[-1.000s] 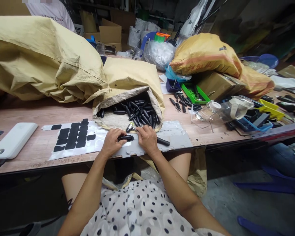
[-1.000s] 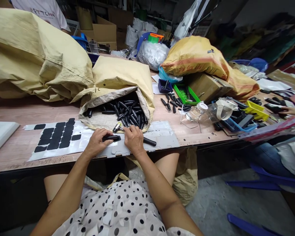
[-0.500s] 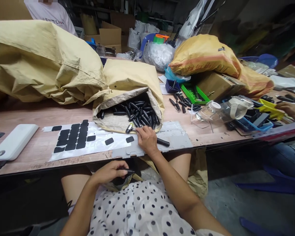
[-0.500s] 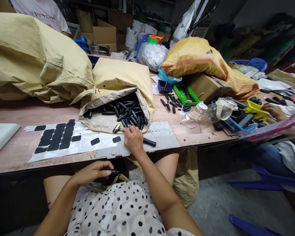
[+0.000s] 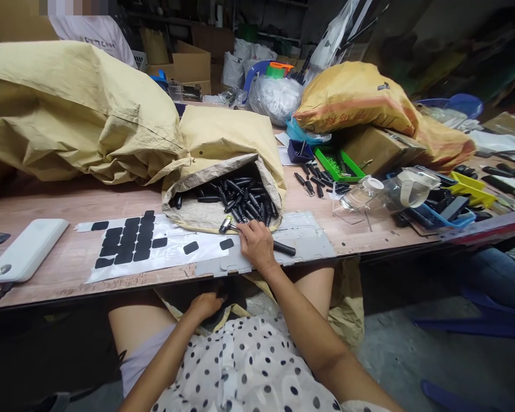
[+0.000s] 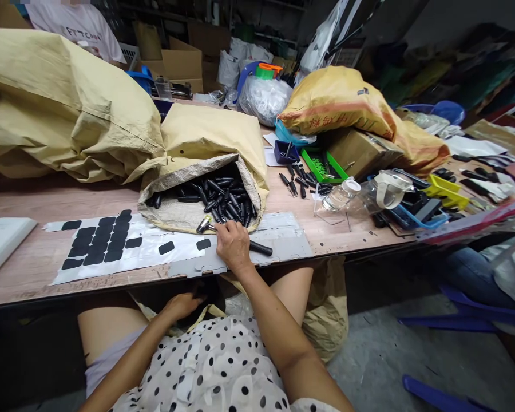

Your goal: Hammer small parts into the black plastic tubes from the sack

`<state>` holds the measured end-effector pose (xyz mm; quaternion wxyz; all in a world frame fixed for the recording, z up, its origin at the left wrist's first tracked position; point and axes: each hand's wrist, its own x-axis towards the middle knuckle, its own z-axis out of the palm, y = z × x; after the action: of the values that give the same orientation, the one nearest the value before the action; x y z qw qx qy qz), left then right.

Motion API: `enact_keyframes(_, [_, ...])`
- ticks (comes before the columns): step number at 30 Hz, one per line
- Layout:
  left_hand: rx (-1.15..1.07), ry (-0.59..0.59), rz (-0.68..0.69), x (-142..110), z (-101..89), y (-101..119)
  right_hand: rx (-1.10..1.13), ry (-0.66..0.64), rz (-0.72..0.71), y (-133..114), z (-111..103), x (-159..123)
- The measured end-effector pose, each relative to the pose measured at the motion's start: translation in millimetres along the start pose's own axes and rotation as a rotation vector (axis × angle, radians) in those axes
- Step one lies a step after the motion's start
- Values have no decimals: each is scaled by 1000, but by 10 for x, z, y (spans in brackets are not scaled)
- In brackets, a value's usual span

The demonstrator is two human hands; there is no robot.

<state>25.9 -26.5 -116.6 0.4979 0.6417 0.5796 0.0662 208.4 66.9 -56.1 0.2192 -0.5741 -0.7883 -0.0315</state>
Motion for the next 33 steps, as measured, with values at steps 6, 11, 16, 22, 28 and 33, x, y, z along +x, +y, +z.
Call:
enact_keyframes(6, [101,-269,136,-236,-350,630,0,6,0,-13,-4,3])
enact_keyframes(11, [-126,-284,381,-132,-943,997,1,2,5,-21,-1,3])
enact_keyframes(16, [127,648,239,537,-1451,959,11,4,2,-14,21,15])
enact_keyframes(22, [454,778,78,1011,-1582,875,17,-1,9,-12,26,29])
enact_keyframes(28, [506,787,103,1087,-1597,883,27,7,18,-9,16,34])
enact_keyframes(33, [442,723,136,1043,-1645,859,26,4,17,-4,22,36])
